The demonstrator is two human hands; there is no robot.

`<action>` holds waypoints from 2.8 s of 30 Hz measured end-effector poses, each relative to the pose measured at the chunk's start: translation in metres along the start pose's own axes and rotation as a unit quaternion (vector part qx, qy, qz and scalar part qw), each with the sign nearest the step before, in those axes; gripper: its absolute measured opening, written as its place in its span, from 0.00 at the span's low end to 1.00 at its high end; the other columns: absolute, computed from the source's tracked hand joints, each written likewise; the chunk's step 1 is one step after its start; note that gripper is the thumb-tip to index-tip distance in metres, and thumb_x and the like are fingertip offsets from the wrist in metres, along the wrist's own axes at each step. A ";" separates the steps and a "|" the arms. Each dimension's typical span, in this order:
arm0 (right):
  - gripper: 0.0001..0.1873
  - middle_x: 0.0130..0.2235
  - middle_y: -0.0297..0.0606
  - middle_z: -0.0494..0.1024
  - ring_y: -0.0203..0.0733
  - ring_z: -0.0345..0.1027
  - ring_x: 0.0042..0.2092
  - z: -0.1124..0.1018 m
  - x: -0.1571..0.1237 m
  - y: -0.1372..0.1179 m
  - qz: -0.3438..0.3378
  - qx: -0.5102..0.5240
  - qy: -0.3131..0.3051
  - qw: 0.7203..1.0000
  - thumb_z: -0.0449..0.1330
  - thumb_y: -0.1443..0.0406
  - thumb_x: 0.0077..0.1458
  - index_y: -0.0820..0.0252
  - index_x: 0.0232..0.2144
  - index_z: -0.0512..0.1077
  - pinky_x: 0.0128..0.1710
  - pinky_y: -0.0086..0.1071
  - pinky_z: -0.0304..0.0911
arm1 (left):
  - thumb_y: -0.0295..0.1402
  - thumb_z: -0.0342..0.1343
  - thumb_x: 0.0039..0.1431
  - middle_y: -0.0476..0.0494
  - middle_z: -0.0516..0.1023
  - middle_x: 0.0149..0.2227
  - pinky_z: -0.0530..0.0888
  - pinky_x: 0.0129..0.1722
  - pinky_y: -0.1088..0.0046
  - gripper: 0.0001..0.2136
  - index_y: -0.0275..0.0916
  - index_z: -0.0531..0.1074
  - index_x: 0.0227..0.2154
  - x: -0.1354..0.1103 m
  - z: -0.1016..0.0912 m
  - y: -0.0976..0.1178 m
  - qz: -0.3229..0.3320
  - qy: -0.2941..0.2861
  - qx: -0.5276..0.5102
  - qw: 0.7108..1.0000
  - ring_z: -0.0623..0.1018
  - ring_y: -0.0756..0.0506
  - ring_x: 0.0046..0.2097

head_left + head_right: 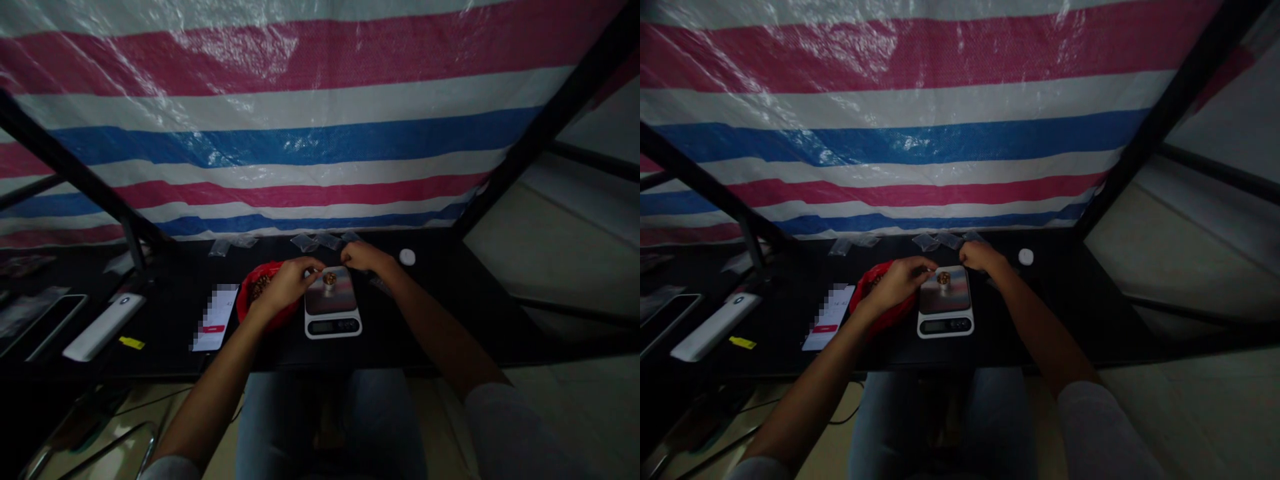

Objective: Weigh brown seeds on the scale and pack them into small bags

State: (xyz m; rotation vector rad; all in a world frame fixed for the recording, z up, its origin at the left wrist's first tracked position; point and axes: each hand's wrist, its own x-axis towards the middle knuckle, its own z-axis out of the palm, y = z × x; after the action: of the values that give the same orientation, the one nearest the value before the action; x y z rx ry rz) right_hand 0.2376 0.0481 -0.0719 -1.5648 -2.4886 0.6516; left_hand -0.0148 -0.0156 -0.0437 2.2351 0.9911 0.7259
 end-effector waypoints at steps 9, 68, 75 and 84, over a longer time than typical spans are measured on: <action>0.09 0.38 0.40 0.84 0.42 0.77 0.39 -0.005 -0.021 -0.017 -0.057 0.069 0.108 0.990 0.61 0.71 0.59 0.59 0.37 0.82 0.40 0.32 0.66 | 0.29 0.58 0.65 0.44 0.85 0.44 0.76 0.49 0.68 0.10 0.40 0.78 0.47 0.004 0.010 0.010 0.006 -0.008 -0.028 1.000 0.83 0.43 0.47; 0.08 0.39 0.40 0.83 0.44 0.77 0.43 0.073 -0.089 -0.029 -0.059 0.233 0.305 0.922 0.58 0.66 0.62 0.56 0.35 0.78 0.47 0.39 0.70 | 0.36 0.51 0.67 0.41 0.82 0.45 0.75 0.46 0.68 0.12 0.42 0.81 0.40 -0.017 -0.016 -0.025 -0.078 -0.002 0.186 0.980 0.81 0.42 0.45; 0.09 0.37 0.39 0.82 0.44 0.76 0.40 0.077 -0.089 -0.028 -0.044 0.248 0.327 0.911 0.58 0.63 0.62 0.56 0.34 0.78 0.44 0.38 0.70 | 0.33 0.53 0.68 0.42 0.80 0.44 0.73 0.51 0.66 0.10 0.40 0.80 0.41 -0.002 -0.004 0.012 0.043 -0.009 0.067 0.997 0.79 0.43 0.47; 0.09 0.36 0.39 0.82 0.44 0.75 0.38 0.077 -0.091 -0.026 -0.030 0.241 0.338 0.909 0.57 0.62 0.62 0.55 0.34 0.78 0.42 0.38 0.69 | 0.34 0.55 0.68 0.41 0.80 0.45 0.74 0.52 0.65 0.09 0.40 0.81 0.41 0.009 0.000 0.013 0.050 -0.029 0.085 0.995 0.79 0.43 0.47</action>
State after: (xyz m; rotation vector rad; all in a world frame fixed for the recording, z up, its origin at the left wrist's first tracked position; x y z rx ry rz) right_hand 0.2315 -0.0643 -0.1196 -1.2349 -1.6946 0.5351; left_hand -0.0039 -0.0157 -0.0321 2.4536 0.9498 0.6347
